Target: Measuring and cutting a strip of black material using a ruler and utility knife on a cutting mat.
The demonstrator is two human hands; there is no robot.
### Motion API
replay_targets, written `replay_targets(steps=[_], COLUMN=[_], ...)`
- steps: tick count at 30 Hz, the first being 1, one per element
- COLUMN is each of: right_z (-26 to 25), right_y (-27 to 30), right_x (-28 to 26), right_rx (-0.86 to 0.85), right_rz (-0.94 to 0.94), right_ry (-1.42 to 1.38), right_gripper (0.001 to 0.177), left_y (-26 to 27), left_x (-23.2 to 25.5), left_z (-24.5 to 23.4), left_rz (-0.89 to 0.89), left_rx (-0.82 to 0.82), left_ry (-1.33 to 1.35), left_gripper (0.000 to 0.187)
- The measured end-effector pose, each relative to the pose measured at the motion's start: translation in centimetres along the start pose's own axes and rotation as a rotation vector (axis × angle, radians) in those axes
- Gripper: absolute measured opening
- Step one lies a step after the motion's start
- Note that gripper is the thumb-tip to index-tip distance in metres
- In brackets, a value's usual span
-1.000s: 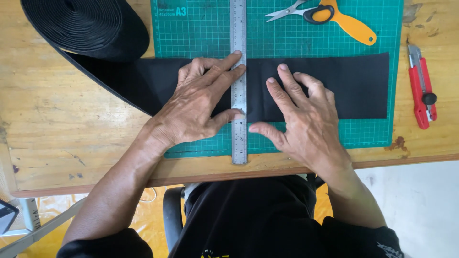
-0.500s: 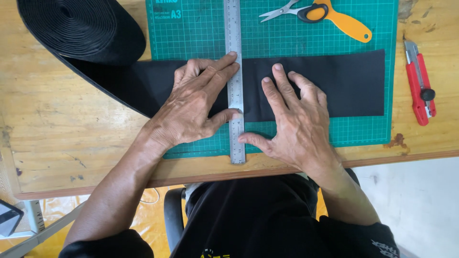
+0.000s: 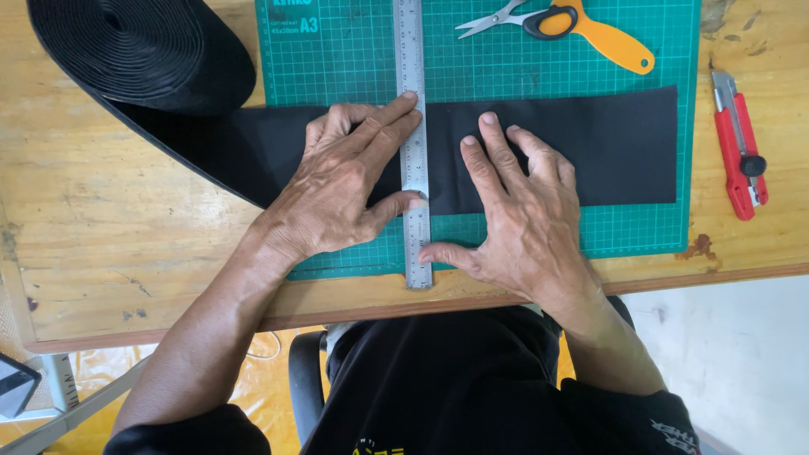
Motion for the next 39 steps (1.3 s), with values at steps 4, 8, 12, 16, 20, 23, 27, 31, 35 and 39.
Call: replay_targets(steps=[4,8,12,16,20,23,27,31,35,39], right_z=[0.10,0.13,0.25,0.46,0.27,0.38,0.42,0.52,0.49,0.31], right_y=[-0.01,-0.02,0.12,0.19,0.04,0.19,0.18,0.20,0.17,0.10], right_x=[0.02,-0.02,0.02,0.07,-0.04,0.04,0.02,0.09,0.09,0.01], right_rx=[-0.024,-0.078,-0.094,-0.107,-0.128,-0.121,-0.129,-0.133,-0.137,-0.137], right_rz=[-0.001,0.001,0.004,0.010,0.021,0.006,0.012,0.012,0.019,0.015], right_ry=[0.018,0.018,0.027,0.026,0.008,0.026,0.022,0.018,0.010,-0.005], right_gripper=[0.124,0.135,0.139,0.139,0.139,0.138,0.139,0.140,0.139,0.138], left_y=[-0.01,0.01,-0.02,0.01,0.10,0.10,0.07,0.03,0.06,0.05], left_x=[-0.13,-0.12,-0.11,-0.05,-0.05,-0.05,-0.01,-0.07,-0.10,-0.06], left_z=[0.10,0.13,0.11,0.07,0.16,0.11,0.13,0.16,0.20,0.15], left_rz=[-0.004,-0.005,-0.009,-0.010,-0.009,-0.004,-0.009,-0.016,-0.013,-0.013], left_rx=[-0.007,-0.009,-0.005,-0.004,-0.007,0.007,-0.002,-0.004,0.002,0.001], left_ry=[-0.007,-0.009,-0.012,-0.001,-0.004,-0.005,-0.007,-0.003,-0.002,-0.006], left_gripper=[0.083,0.084,0.085,0.083,0.083,0.084,0.084,0.084,0.084,0.084])
Point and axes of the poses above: each hand's wrist, its own y-axis away from the middle knuckle, its own z-axis out of the palm, x = y × z, the point moved 6 cm from there along -y, towards the middle knuckle, and after that the axes turned 7 degrees about z, right-handed, at the moved point
